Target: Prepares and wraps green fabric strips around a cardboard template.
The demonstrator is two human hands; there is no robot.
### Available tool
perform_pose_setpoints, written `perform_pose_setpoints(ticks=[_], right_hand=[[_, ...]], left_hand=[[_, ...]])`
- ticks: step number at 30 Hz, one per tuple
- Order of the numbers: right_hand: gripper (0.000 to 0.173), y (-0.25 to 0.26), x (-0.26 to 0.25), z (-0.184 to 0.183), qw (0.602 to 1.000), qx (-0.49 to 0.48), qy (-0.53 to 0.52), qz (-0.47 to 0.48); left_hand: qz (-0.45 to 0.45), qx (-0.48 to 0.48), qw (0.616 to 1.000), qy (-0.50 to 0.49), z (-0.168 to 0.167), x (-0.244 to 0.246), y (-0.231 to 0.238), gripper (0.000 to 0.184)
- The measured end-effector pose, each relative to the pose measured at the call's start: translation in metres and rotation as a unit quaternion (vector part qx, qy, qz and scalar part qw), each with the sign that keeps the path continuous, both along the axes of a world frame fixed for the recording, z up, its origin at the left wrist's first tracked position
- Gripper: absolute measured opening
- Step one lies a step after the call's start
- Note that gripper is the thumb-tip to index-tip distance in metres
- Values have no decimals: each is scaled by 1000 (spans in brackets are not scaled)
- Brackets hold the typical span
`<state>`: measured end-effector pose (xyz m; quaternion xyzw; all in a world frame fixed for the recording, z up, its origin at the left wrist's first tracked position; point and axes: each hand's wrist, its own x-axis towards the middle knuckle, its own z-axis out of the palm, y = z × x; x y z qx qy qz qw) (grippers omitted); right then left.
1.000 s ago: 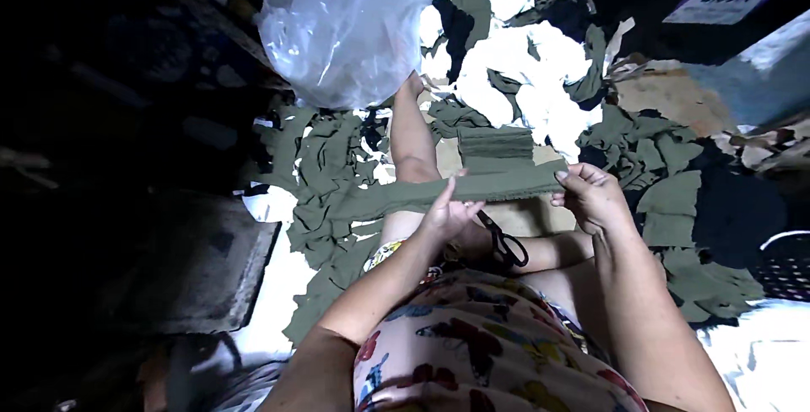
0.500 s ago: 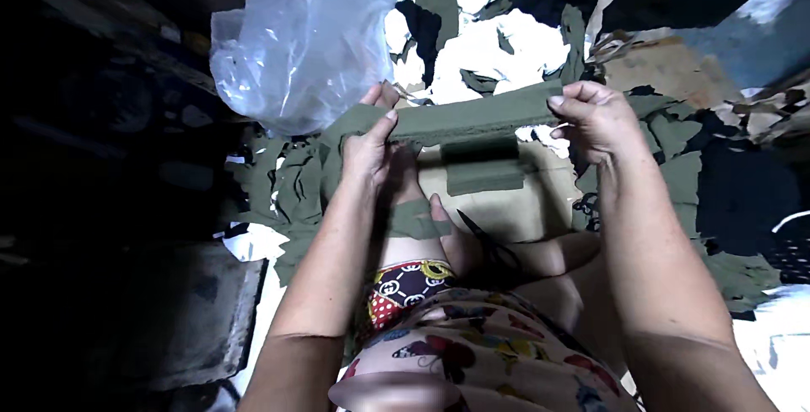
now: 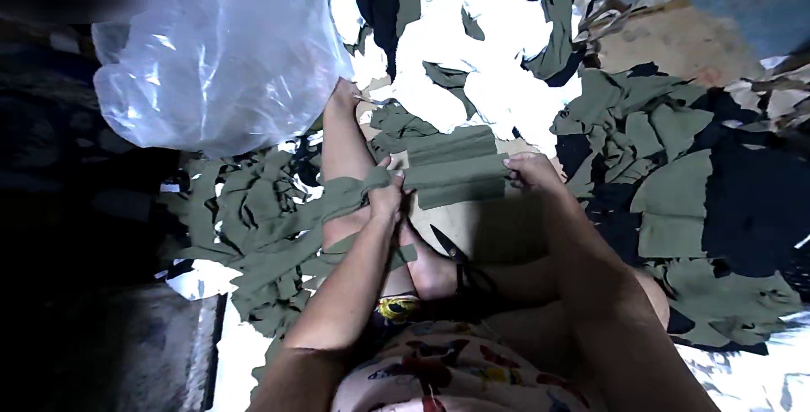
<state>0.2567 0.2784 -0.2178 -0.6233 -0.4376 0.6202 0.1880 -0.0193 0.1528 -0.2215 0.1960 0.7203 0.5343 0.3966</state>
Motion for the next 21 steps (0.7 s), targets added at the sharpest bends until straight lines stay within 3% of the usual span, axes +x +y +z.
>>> perform_pose_setpoints(ticks=[5, 12, 15, 18, 21], right_hand=[[26, -2, 1, -28, 999, 20, -22, 13], [23, -4, -13, -35, 996, 67, -66, 6], [24, -3, -15, -43, 994, 75, -82, 5], [26, -4, -15, -37, 991, 82, -108, 9], [29, -17, -17, -4, 976, 114, -181, 37]], left_hand=[[9, -34, 999, 16, -17, 2, -4, 51], [13, -60, 996, 59, -27, 1, -3, 52], [4, -72, 996, 49, -28, 1, -3, 62], [1, -121, 992, 38, -24, 5, -3, 67], [-17, -119, 992, 33, -22, 5, -4, 75]])
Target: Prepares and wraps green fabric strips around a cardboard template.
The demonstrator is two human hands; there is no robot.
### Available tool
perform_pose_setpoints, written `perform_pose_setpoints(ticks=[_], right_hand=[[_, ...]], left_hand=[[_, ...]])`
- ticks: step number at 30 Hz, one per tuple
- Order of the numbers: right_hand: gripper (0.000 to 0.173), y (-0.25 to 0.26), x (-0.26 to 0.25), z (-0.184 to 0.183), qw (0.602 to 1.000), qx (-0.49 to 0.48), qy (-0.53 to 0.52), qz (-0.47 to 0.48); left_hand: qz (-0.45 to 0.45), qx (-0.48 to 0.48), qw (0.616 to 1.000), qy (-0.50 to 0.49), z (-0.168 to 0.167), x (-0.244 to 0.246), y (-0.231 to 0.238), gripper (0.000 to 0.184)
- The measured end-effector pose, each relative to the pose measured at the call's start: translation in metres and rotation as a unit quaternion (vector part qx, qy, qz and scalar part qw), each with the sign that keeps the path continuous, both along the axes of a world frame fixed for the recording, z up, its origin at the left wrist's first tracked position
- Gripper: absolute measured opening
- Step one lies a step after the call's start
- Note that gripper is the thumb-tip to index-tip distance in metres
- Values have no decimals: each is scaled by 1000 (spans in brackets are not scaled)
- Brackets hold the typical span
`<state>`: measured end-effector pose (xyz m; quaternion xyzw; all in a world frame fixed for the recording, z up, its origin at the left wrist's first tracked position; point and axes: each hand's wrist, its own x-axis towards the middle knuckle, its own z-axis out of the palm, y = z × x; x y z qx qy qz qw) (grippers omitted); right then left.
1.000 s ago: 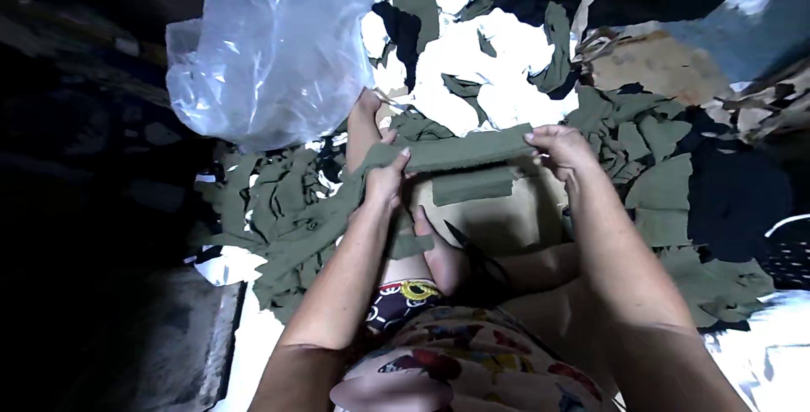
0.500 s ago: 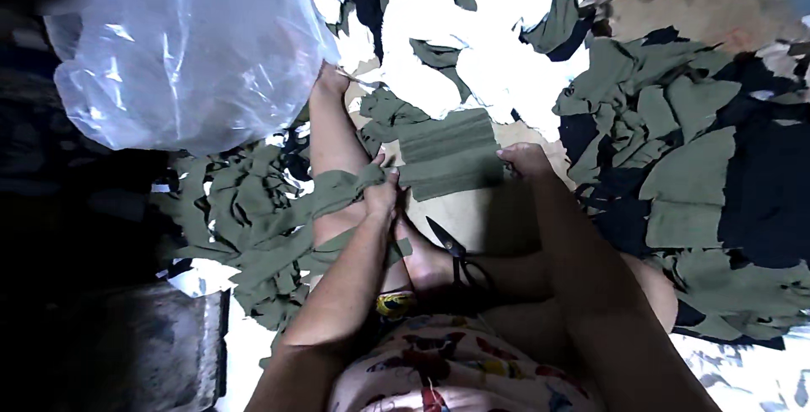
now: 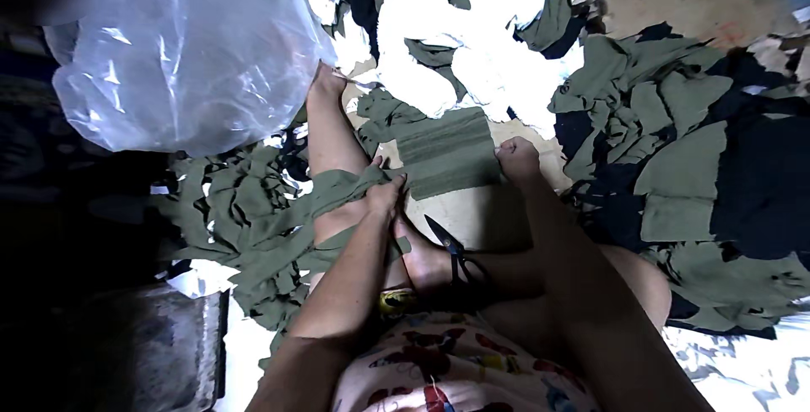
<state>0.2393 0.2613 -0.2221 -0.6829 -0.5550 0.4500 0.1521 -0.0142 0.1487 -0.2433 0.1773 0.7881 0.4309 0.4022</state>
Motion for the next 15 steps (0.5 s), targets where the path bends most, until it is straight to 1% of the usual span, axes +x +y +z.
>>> perform_pose_setpoints(ticks=[1, 2, 3, 4, 6, 8, 9, 10, 11, 15], right_hand=[[29, -8, -2, 16, 999, 6, -30, 24], [27, -19, -4, 32, 996, 16, -58, 68], [27, -34, -5, 46, 987, 22, -85, 137], [28, -53, -6, 58, 968, 22, -118, 221], [28, -107, -8, 69, 913, 49, -168, 369], [35, -156, -17, 70, 866, -52, -184, 463], [36, -172, -23, 68, 850, -107, -196, 477], [38, -185, -28, 70, 843, -153, -210, 471], [39, -194, -28, 69, 843, -172, -214, 464], [42, -205, -28, 81, 851, -148, -215, 455]], left_hand=[[-1, -3, 1000, 0, 0, 0, 0, 75], [0, -10, 1000, -2, -1, 1, 0, 73], [7, -23, 1000, -2, 0, 2, 1, 68], [14, -34, 999, -2, 0, 3, 1, 64], [10, -15, 1000, -22, 3, 2, 1, 76], [11, 8, 999, -38, 3, 2, 1, 81], [14, 14, 999, -45, 2, 2, 1, 81], [14, 15, 999, -50, 2, 2, 1, 80], [13, 14, 998, -54, 2, 2, 1, 80], [2, 0, 999, -49, 0, 0, 1, 79]])
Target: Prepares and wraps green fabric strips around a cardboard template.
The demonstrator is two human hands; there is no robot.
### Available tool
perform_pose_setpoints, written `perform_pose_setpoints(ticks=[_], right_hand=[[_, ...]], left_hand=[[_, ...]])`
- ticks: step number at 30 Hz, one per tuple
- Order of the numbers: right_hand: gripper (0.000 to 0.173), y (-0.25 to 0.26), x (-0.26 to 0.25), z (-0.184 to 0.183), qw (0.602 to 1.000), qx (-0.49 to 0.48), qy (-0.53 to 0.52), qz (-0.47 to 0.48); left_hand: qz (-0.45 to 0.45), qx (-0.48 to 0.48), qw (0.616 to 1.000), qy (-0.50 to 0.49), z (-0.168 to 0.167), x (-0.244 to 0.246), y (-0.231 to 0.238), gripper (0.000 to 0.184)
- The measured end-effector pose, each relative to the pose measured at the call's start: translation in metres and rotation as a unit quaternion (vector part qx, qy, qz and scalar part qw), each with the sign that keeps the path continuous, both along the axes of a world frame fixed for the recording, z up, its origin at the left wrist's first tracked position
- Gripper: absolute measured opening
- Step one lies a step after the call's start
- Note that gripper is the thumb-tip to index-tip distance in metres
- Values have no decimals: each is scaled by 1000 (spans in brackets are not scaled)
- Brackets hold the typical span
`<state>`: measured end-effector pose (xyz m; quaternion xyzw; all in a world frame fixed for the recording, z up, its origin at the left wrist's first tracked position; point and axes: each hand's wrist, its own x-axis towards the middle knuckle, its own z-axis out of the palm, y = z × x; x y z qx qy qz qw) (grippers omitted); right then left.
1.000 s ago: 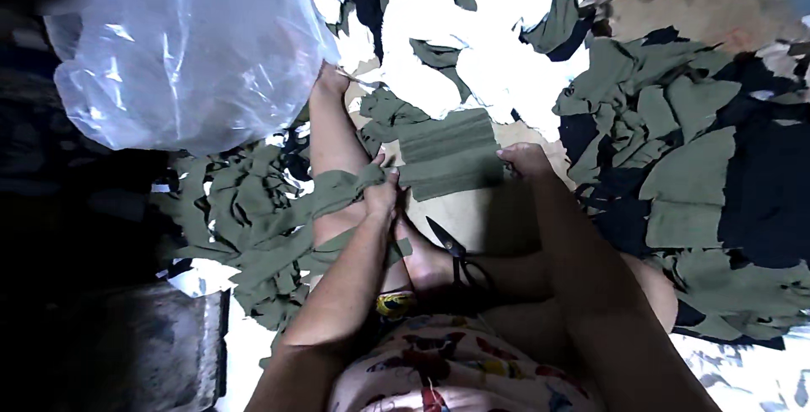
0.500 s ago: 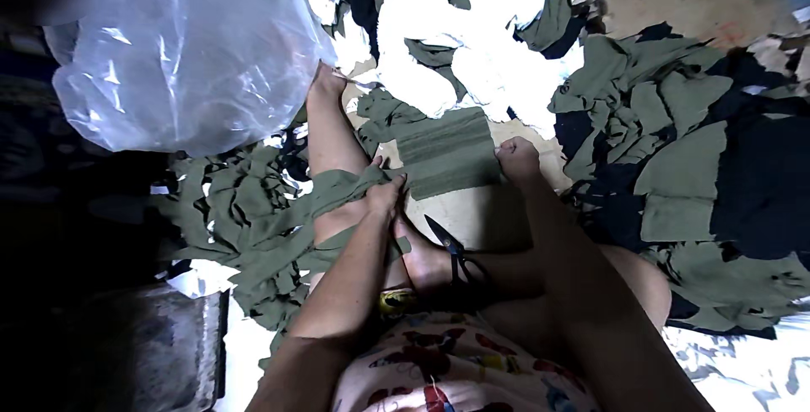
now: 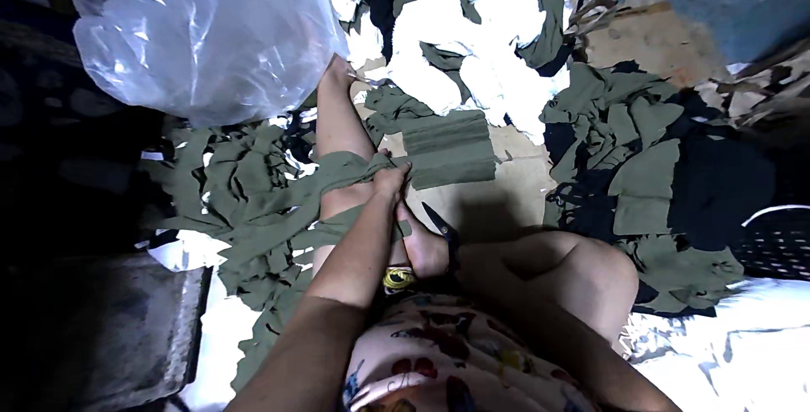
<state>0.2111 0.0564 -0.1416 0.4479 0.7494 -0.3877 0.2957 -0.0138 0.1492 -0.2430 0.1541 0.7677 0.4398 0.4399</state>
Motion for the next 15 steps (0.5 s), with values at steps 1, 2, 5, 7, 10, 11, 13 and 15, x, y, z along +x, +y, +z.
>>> perform_pose_setpoints(ticks=[1, 2, 5, 7, 10, 11, 13, 15], right_hand=[[45, -1, -1, -3, 1000, 11, 4, -4], [47, -1, -3, -5, 1000, 15, 3, -11], [49, 4, -13, -1, 999, 12, -37, -18], [50, 13, -12, -3, 999, -8, -41, -25], [45, 35, 4, -12, 995, -70, 7, -76], [40, 39, 10, -15, 989, -93, 39, -112], [35, 39, 19, -20, 960, -159, 105, -204], [32, 31, 21, -24, 902, -242, 165, -317]], left_hand=[[-3, 0, 1000, -2, 0, 0, 0, 77], [-8, 4, 1000, -4, 0, 0, -1, 76], [-18, -4, 1000, 5, -2, -2, 0, 73], [-20, -13, 1000, 2, -3, -4, 0, 73], [-20, -13, 1000, -14, 3, -3, 1, 69], [-15, -5, 1000, -21, 4, -2, 1, 68], [-11, 5, 999, -33, 2, -3, 2, 66], [-15, 5, 999, -38, -1, -5, 3, 65]])
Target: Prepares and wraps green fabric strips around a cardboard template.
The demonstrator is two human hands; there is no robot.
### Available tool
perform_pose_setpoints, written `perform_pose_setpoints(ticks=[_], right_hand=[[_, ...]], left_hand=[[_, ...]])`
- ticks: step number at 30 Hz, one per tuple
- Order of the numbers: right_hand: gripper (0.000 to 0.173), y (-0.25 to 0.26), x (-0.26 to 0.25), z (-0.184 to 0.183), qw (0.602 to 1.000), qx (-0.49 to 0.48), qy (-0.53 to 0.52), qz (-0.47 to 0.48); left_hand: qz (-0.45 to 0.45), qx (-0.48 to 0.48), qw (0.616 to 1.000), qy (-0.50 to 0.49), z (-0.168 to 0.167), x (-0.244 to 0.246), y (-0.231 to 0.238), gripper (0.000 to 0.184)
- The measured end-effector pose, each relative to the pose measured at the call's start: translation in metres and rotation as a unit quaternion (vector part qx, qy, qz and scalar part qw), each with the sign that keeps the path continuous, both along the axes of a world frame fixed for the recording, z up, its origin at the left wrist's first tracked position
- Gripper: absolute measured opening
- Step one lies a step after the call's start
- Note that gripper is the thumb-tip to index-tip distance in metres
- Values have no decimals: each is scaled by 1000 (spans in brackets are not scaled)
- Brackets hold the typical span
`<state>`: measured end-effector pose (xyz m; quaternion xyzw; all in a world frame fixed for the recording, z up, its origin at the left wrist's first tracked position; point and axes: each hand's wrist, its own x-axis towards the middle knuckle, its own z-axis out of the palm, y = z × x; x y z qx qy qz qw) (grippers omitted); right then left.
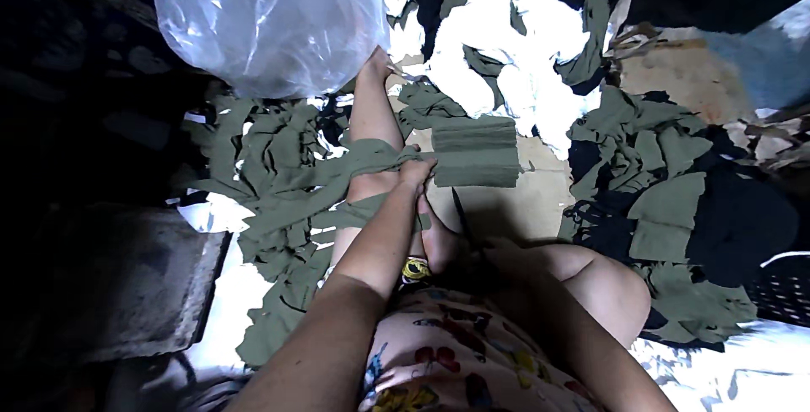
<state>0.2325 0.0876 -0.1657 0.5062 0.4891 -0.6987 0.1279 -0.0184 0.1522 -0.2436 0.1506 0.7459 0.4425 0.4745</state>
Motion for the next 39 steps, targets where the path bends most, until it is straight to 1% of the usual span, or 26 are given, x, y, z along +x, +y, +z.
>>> perform_pose_setpoints(ticks=[1, 3, 5, 7, 9, 10, 12, 15, 16, 17, 19, 21, 22, 26, 27, 29, 31, 33, 34, 37, 38, 39], right_hand=[[30, -4, -3, 0, 998, -37, 23, -53], [28, -11, -12, -1, 989, -66, 49, -122], [29, -12, -20, -9, 983, -73, 70, -154], [29, -11, -25, -18, 978, -76, 111, -160], [37, -7, -25, -23, 982, -42, 155, -101], [36, -7, -27, -20, 982, -35, 157, -95], [35, -4, -27, -13, 988, 24, 150, -34], [42, -1, -30, -16, 988, 46, 147, -29], [41, 1, -30, -16, 986, 90, 140, 9], [37, 3, -30, -11, 979, 147, 128, 63], [37, 3, -34, -2, 965, 211, 104, 114], [49, 5, -37, 4, 941, 279, 89, 173], [53, 5, -39, 3, 932, 296, 94, 186], [63, 5, -39, -17, 916, 331, 129, 188], [61, 4, -39, -18, 919, 322, 127, 189], [46, 2, -41, -11, 940, 269, 87, 189], [52, -1, -43, -9, 960, 218, 72, 162], [55, -4, -44, -10, 971, 191, 88, 112], [52, -5, -45, -12, 971, 194, 92, 101], [45, 1, -44, -17, 945, 269, 114, 148], [45, 3, -44, -20, 941, 281, 124, 145], [45, 3, -44, -25, 944, 272, 134, 127]], left_hand=[[0, -5, 1000, 0, 0, -1, 0, 63], [-3, -5, 1000, -6, 0, -2, 1, 62], [0, 4, 1000, -20, 1, -4, 2, 65], [1, 4, 1000, -24, 1, -5, 3, 67], [-8, -5, 1000, -20, 1, -7, 4, 68], [-11, -8, 1000, -18, 2, -7, 4, 68], [-15, -11, 1000, -15, 1, -7, 5, 65], [-4, -4, 999, -31, 0, -8, 6, 62], [-1, 0, 999, -34, 0, -8, 6, 62], [-3, 5, 999, -35, 0, -8, 5, 61], [-7, 7, 999, -33, 3, -7, 5, 60], [1, 7, 999, -38, 5, -6, 5, 61], [3, 9, 999, -40, 6, -6, 5, 60], [-5, -1, 999, -45, 6, -7, 5, 59], [-5, -4, 999, -47, 7, -7, 6, 59], [-6, -9, 999, -46, 7, -7, 6, 58], [-6, -8, 999, -44, 7, -7, 6, 59], [-4, -9, 999, -44, 8, -7, 6, 58], [-4, -12, 999, -45, 9, -6, 6, 57], [-6, -16, 999, -49, 9, -7, 7, 56], [-5, -14, 999, -49, 8, -8, 7, 56], [-5, -13, 999, -49, 7, -8, 7, 56]])
